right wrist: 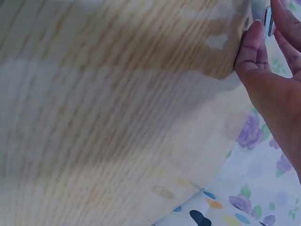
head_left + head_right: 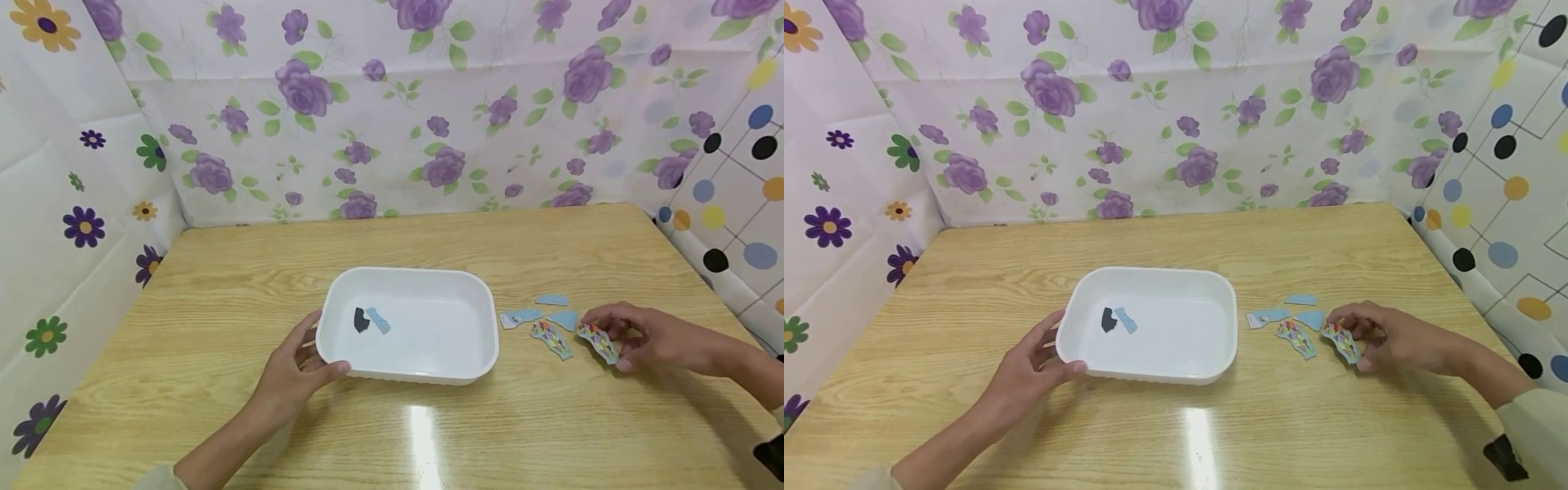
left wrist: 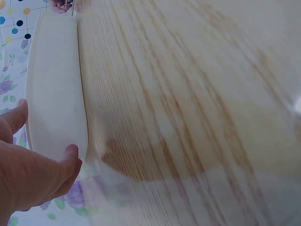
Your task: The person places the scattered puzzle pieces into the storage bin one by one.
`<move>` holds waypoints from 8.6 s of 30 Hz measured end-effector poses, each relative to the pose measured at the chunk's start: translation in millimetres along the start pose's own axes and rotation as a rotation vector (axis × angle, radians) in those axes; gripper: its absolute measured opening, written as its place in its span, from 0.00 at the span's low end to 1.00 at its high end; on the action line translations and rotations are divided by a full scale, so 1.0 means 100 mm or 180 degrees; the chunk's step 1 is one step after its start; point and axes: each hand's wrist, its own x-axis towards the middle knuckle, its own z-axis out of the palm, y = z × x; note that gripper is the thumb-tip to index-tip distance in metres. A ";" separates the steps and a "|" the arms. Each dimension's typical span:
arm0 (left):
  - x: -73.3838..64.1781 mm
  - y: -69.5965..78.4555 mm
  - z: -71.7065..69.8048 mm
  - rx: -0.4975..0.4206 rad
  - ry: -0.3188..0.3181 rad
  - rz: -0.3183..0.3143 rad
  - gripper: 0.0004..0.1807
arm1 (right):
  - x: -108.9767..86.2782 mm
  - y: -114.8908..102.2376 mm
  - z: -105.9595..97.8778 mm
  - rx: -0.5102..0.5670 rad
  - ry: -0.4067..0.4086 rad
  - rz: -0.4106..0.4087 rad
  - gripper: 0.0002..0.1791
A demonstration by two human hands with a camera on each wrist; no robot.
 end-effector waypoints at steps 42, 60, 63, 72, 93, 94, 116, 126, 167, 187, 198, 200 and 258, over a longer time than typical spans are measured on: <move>-0.01 0.00 0.00 -0.0059 -0.0014 0.0015 0.50 | 0.42 -0.50 -0.02 0.0097 0.0078 0.0086 0.36; 0.00 0.00 -0.01 -0.0012 -0.0007 0.0036 0.51 | 0.57 -0.83 -0.16 -0.0060 0.0221 0.0029 0.35; 0.00 0.00 -0.01 -0.0032 -0.0004 0.0042 0.51 | 0.60 -0.92 -0.22 -0.0116 0.0242 -0.0028 0.35; 0.01 -0.02 -0.01 -0.0044 0.0022 0.0025 0.51 | 0.75 -1.09 -0.23 -0.0131 0.0140 -0.0151 0.35; -0.01 0.00 0.00 -0.0084 0.0029 0.0049 0.50 | 1.00 -1.41 -0.24 -0.0381 0.0022 -0.0189 0.35; -0.01 0.00 0.00 -0.0080 0.0032 0.0046 0.50 | 1.02 -1.42 -0.23 -0.0379 0.0018 -0.0193 0.35; -0.01 -0.02 -0.02 -0.0026 -0.0017 0.0011 0.51 | 1.42 -1.57 -0.11 -0.0265 -0.0133 -0.0190 0.36; -0.01 -0.04 -0.03 -0.0067 -0.0009 0.0023 0.53 | 1.62 -1.64 0.01 -0.0221 -0.0270 -0.0199 0.36; -0.01 -0.01 -0.01 -0.0182 -0.0005 0.0053 0.49 | 2.13 -1.80 0.67 -0.0174 -0.0753 -0.0158 0.33; -0.01 0.00 0.00 -0.0214 0.0037 0.0019 0.49 | 2.11 -1.90 0.87 -0.0932 -0.0615 0.0216 0.37; -0.01 0.00 0.00 -0.0154 0.0056 0.0042 0.49 | 2.05 -1.87 0.75 -0.0655 -0.0568 -0.0016 0.32; -0.01 0.00 0.01 -0.0146 0.0060 0.0044 0.49 | 2.02 -1.85 0.69 -0.0598 -0.0546 -0.0050 0.31; -0.02 0.01 0.01 -0.0093 0.0024 -0.0002 0.50 | 1.11 -1.28 -0.12 -0.0050 0.0130 -0.0106 0.26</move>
